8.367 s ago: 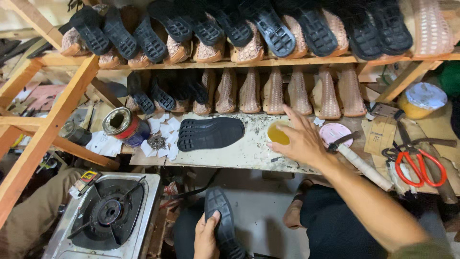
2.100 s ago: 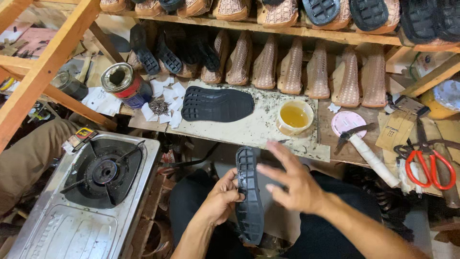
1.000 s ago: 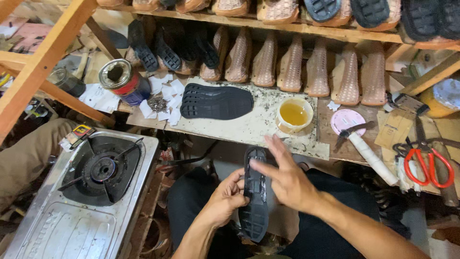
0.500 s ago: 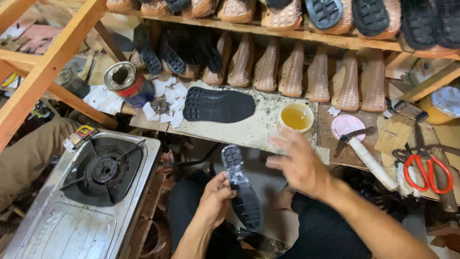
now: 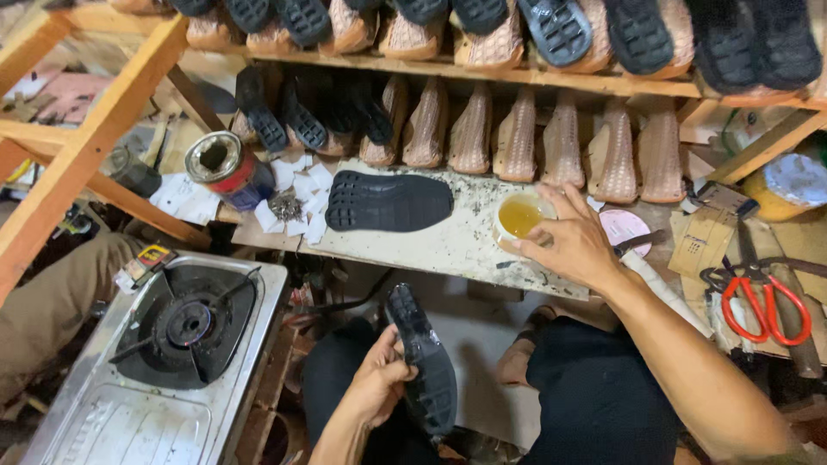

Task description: The person repeatedly applies a yellow liquid to the bottom of black shoe soles using their fingers. They handle the soles one at a time, spreading the liquid across the surface and placing each treated sole on a nearby stack.

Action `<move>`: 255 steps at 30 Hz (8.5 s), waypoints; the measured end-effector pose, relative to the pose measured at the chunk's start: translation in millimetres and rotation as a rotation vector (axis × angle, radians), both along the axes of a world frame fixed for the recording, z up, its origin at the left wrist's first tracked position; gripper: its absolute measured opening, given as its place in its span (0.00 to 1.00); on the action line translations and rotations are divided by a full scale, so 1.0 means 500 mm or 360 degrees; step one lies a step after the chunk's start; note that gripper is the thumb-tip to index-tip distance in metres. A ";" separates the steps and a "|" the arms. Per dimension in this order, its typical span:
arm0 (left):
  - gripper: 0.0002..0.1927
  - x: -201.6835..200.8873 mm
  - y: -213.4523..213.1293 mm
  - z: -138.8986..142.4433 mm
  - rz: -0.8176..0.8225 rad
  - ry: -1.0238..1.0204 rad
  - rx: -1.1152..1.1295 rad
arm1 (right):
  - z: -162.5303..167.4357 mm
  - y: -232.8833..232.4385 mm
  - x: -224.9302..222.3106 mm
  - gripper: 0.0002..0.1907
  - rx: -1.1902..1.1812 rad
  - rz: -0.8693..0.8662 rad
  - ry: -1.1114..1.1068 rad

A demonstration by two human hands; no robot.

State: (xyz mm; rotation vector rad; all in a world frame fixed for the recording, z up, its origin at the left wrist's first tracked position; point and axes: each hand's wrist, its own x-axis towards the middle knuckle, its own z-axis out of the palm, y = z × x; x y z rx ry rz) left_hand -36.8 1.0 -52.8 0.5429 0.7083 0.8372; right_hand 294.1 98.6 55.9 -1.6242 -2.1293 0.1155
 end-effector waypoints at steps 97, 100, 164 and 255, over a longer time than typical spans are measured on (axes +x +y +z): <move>0.46 0.021 -0.005 0.050 -0.0234 0.0038 0.0275 | -0.080 -0.202 -0.150 0.35 0.0281 0.1118 -0.0048; 0.46 0.004 -0.002 0.053 -0.0262 0.0127 0.0352 | -0.063 -0.210 -0.144 0.26 0.0088 0.1192 -0.0088; 0.28 -0.116 -0.012 -0.052 0.0855 0.2095 0.1557 | 0.006 0.142 -0.337 0.34 0.0456 0.0653 -0.0276; 0.20 0.033 -0.019 0.034 -0.0049 0.0146 0.0264 | -0.059 -0.233 -0.178 0.20 -0.0649 0.0338 0.1012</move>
